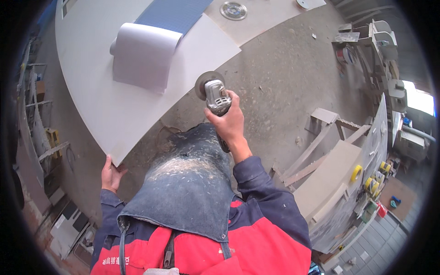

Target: The person walks through a workshop and uses an angle grinder to smooth the edges of a large white panel. They swap grinding discs multiple times and continue grinding different sections of the panel.

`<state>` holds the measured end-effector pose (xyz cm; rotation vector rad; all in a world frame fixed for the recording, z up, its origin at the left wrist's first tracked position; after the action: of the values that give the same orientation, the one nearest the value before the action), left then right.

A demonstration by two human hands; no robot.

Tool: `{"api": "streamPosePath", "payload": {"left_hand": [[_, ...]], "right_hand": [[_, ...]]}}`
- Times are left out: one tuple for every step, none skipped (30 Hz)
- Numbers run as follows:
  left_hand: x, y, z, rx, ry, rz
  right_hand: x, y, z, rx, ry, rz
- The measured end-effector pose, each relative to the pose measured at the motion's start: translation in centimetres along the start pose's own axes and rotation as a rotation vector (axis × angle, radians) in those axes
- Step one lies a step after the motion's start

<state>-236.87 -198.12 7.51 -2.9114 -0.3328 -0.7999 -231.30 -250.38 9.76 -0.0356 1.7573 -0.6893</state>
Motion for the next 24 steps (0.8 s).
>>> {"api": "streamPosePath", "payload": {"left_hand": [[0.5,0.0,0.0,-0.031,0.008,0.016],[1.0,0.1,-0.1,-0.062,0.013,0.048],[1.5,0.5,-0.2,-0.092,0.015,0.084],[1.5,0.4,-0.1,-0.123,0.017,0.110],[1.5,0.3,0.3,-0.173,0.029,0.129],[1.5,0.0,0.6,-0.222,0.038,0.152],[1.4,-0.8,1.0,-0.267,0.048,0.172],[1.0,-1.8,1.6,-0.339,0.068,0.204],[0.9,-3.0,1.8,-0.362,0.080,0.212],[1.0,-4.0,1.4,-0.379,0.090,0.223],[1.1,-5.0,0.9,-0.395,0.101,0.233],[1.6,-5.9,0.3,-0.383,0.114,0.233],[1.5,-7.6,0.2,-0.346,0.102,0.234],[1.2,-9.5,0.1,-0.308,0.091,0.235],[1.1,-11.1,0.0,-0.277,0.081,0.233],[0.7,-12.8,0.2,-0.265,0.073,0.220],[0.1,-14.6,0.4,-0.252,0.066,0.208],[-0.4,-16.0,0.4,-0.237,0.051,0.201],[-0.6,-17.1,0.5,-0.226,0.047,0.195],[-0.6,-18.0,0.6,-0.216,0.042,0.192],[-0.4,-18.6,0.6,-0.207,0.045,0.186],[-0.3,-19.1,0.8,-0.202,0.050,0.187],[-0.1,-19.5,0.9,-0.198,0.056,0.190],[0.4,-19.5,1.1,-0.200,0.070,0.195]], "right_hand": [[-0.5,1.1,-1.3,-0.005,-0.007,-0.012],[-1.0,2.3,-2.6,-0.010,-0.014,-0.024],[-1.4,3.2,-3.9,-0.015,-0.015,-0.037],[-1.8,4.4,-5.3,-0.021,-0.021,-0.027],[-2.4,5.6,-6.7,-0.025,-0.026,-0.036],[-2.9,6.8,-8.2,-0.030,-0.027,-0.044],[-3.3,8.1,-9.6,-0.040,-0.029,-0.051],[-3.8,9.3,-11.1,-0.045,-0.040,-0.046],[-4.4,10.6,-12.7,-0.060,-0.043,-0.058],[-5.4,11.8,-14.4,-0.078,-0.042,-0.064],[-6.1,13.1,-16.1,-0.098,-0.043,-0.071],[-6.6,14.4,-17.6,-0.128,-0.048,-0.094],[-7.1,15.8,-19.2,-0.159,-0.054,-0.118],[-7.7,17.2,-20.7,-0.190,-0.060,-0.141],[-7.9,18.5,-22.3,-0.253,-0.072,-0.150],[-8.6,19.7,-23.8,-0.295,-0.113,-0.158],[-9.2,20.8,-25.1,-0.336,-0.154,-0.166],[-10.2,21.7,-26.4,-0.369,-0.217,-0.176],[-10.7,22.7,-27.4,-0.463,-0.173,-0.182],[-11.0,23.4,-28.2,-0.491,-0.248,-0.159],[-11.3,24.0,-28.8,-0.516,-0.330,-0.137],[-11.1,24.5,-29.5,-0.571,-0.337,-0.166],[-11.1,24.4,-30.1,-0.550,-0.345,-0.147],[-11.2,23.9,-30.2,-0.521,-0.359,-0.130]]}}
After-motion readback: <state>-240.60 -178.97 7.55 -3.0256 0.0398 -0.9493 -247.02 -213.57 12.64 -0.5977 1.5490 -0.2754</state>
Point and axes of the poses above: each hand's wrist, its own z-axis towards the middle knuckle, its own y-axis out of the palm, x = y × z, the point moved 4 cm from there along z, towards the middle knuckle, and after that the axes turned 3 degrees about -y, right-handed, at the moved point
